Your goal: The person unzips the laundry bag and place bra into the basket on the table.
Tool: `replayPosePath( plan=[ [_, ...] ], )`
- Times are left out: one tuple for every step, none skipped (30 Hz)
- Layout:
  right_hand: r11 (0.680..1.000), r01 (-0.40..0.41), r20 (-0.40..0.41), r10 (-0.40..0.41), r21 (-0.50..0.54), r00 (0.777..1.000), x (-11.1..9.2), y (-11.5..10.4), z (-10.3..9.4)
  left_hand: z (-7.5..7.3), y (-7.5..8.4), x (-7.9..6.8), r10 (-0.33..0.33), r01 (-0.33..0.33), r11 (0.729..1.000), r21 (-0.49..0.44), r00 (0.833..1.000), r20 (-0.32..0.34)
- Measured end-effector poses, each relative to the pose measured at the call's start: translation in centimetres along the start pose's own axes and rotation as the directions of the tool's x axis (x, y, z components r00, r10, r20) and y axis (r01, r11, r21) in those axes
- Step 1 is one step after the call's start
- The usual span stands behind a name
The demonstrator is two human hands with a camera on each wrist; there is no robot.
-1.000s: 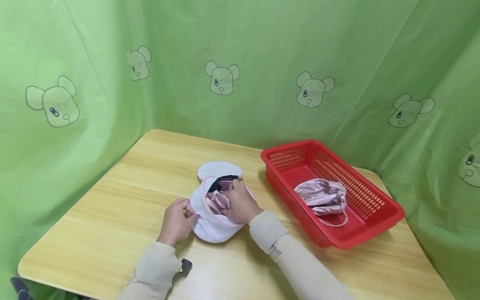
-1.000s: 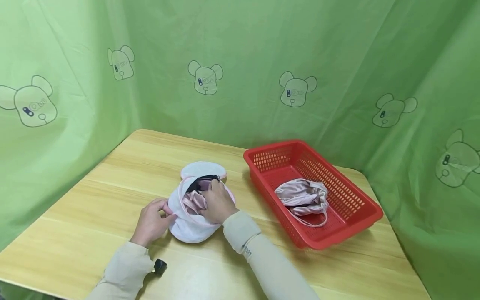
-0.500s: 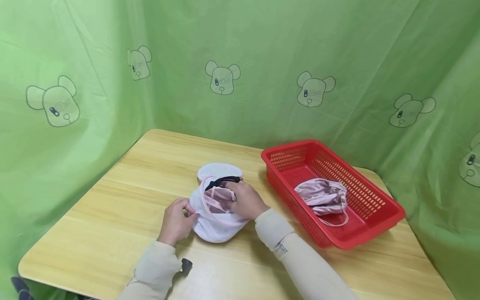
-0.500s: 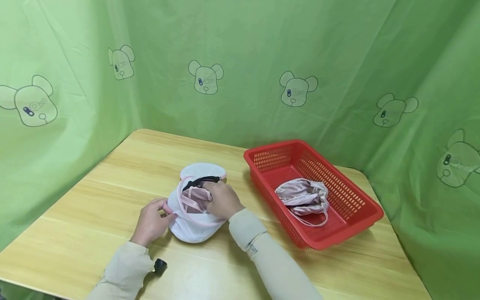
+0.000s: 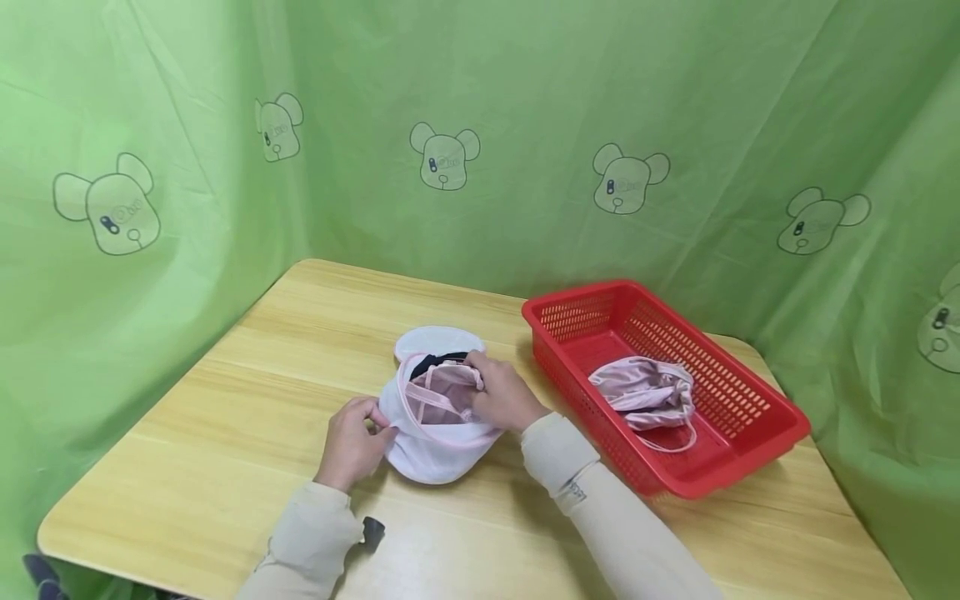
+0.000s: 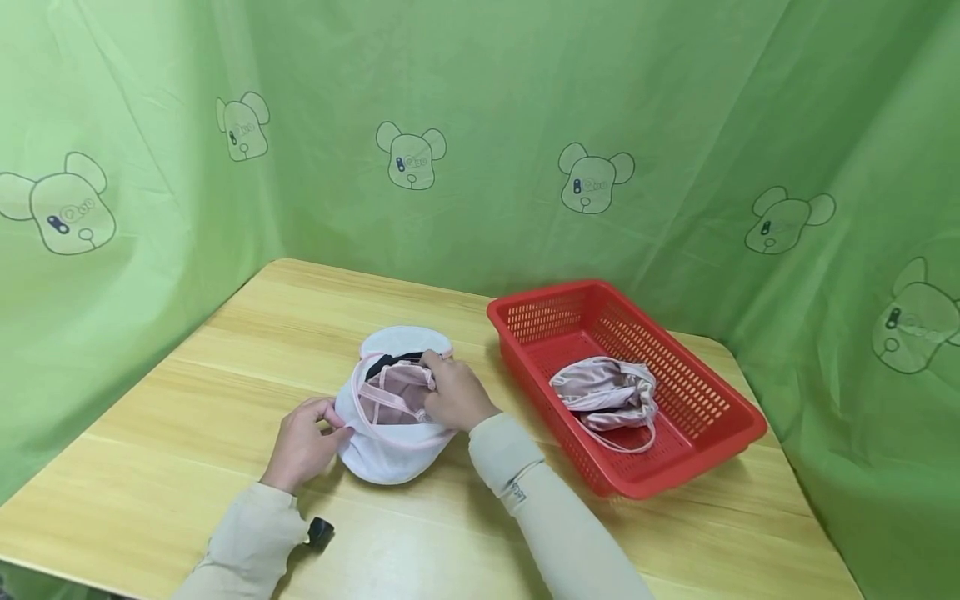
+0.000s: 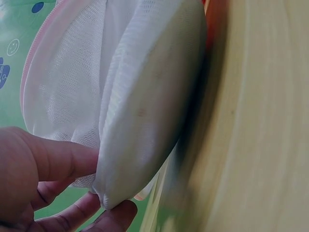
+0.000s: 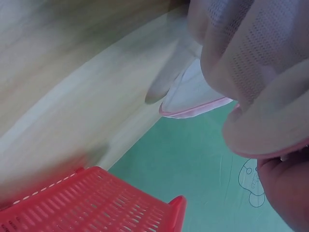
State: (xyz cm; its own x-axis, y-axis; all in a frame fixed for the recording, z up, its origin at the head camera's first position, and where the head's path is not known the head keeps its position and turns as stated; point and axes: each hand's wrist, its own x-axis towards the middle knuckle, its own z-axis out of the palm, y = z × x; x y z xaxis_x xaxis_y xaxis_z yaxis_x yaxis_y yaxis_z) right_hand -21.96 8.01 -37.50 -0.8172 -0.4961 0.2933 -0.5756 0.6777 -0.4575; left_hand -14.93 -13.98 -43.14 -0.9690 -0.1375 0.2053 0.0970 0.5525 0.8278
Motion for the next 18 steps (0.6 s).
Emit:
replayPosePath(
  plan=[
    [1.000, -0.001, -0.005, 0.001, 0.009, 1.000, 0.0, 0.0, 0.0, 0.0, 0.0, 0.0, -0.002, 0.002, 1.000, 0.002, 1.000, 0.001],
    [1.000, -0.003, -0.008, 0.003, 0.017, 1.000, 0.0, 0.0, -0.1, 0.0, 0.0, 0.0, -0.003, 0.003, 1.000, 0.003, 1.000, 0.001],
    [1.000, -0.001, -0.014, 0.002, 0.022, 1.000, 0.0, 0.0, -0.2, 0.0, 0.0, 0.0, -0.004, 0.004, 1.000, 0.003, 1.000, 0.000],
    [1.000, -0.002, -0.018, 0.002, 0.026, 1.000, 0.0, 0.0, -0.3, 0.0, 0.0, 0.0, -0.004, 0.004, 1.000, 0.003, 1.000, -0.001],
    [0.999, -0.008, -0.020, 0.008, 0.033, 1.000, 0.0, 0.0, -0.3, 0.0, 0.0, 0.1, -0.004, 0.004, 1.000, 0.003, 1.000, -0.002],
    [0.999, -0.015, -0.022, 0.016, 0.039, 1.000, 0.0, 0.0, -0.4, 0.0, 0.0, 0.1, -0.003, 0.003, 1.000, 0.002, 1.000, -0.002],
    [0.999, -0.021, -0.024, 0.022, 0.044, 0.999, 0.0, 0.0, -0.4, 0.0, 0.1, 0.1, -0.003, 0.003, 1.000, 0.001, 1.000, -0.003],
    [0.999, -0.025, -0.026, 0.026, 0.048, 0.999, -0.1, 0.0, -0.5, 0.0, 0.1, 0.1, -0.002, 0.002, 1.000, 0.000, 1.000, -0.003],
    [0.998, -0.028, -0.028, 0.029, 0.053, 0.999, -0.1, 0.0, -0.6, 0.0, 0.1, 0.1, -0.002, 0.002, 1.000, -0.001, 1.000, -0.002],
    [0.998, -0.032, -0.029, 0.034, 0.060, 0.999, -0.1, 0.0, -0.6, 0.0, 0.1, 0.1, -0.003, 0.003, 1.000, -0.002, 1.000, -0.001],
    [0.998, -0.034, -0.030, 0.036, 0.060, 0.999, -0.1, 0.1, -0.7, 0.0, 0.1, 0.1, -0.005, 0.005, 1.000, -0.003, 1.000, 0.000],
    [0.998, -0.035, -0.032, 0.037, 0.061, 0.999, -0.1, 0.1, -0.8, 0.0, 0.1, 0.1, -0.005, 0.005, 1.000, -0.004, 1.000, 0.002],
    [0.998, -0.034, -0.033, 0.036, 0.059, 0.999, 0.0, 0.2, -0.8, -0.1, 0.1, 0.0, -0.006, 0.006, 1.000, -0.004, 1.000, 0.004],
    [0.998, -0.034, -0.035, 0.036, 0.058, 0.999, 0.0, 0.2, -0.9, -0.1, 0.1, 0.0, -0.007, 0.007, 1.000, -0.005, 1.000, 0.005],
    [0.998, -0.036, -0.036, 0.038, 0.056, 0.999, 0.0, 0.3, -1.0, -0.1, 0.1, 0.0, -0.006, 0.006, 1.000, -0.005, 1.000, 0.006],
    [0.998, -0.038, -0.037, 0.040, 0.053, 0.999, 0.0, 0.4, -1.1, -0.1, 0.1, 0.0, -0.007, 0.007, 1.000, -0.005, 1.000, 0.007],
    [0.998, -0.039, -0.039, 0.040, 0.048, 0.998, 0.0, 0.4, -1.2, -0.1, 0.1, 0.0, -0.006, 0.006, 1.000, -0.005, 1.000, 0.007],
    [0.998, -0.037, -0.042, 0.039, 0.052, 0.998, 0.0, 0.4, -1.3, -0.1, 0.1, 0.0, -0.005, 0.005, 1.000, -0.004, 1.000, 0.006]
  ],
)
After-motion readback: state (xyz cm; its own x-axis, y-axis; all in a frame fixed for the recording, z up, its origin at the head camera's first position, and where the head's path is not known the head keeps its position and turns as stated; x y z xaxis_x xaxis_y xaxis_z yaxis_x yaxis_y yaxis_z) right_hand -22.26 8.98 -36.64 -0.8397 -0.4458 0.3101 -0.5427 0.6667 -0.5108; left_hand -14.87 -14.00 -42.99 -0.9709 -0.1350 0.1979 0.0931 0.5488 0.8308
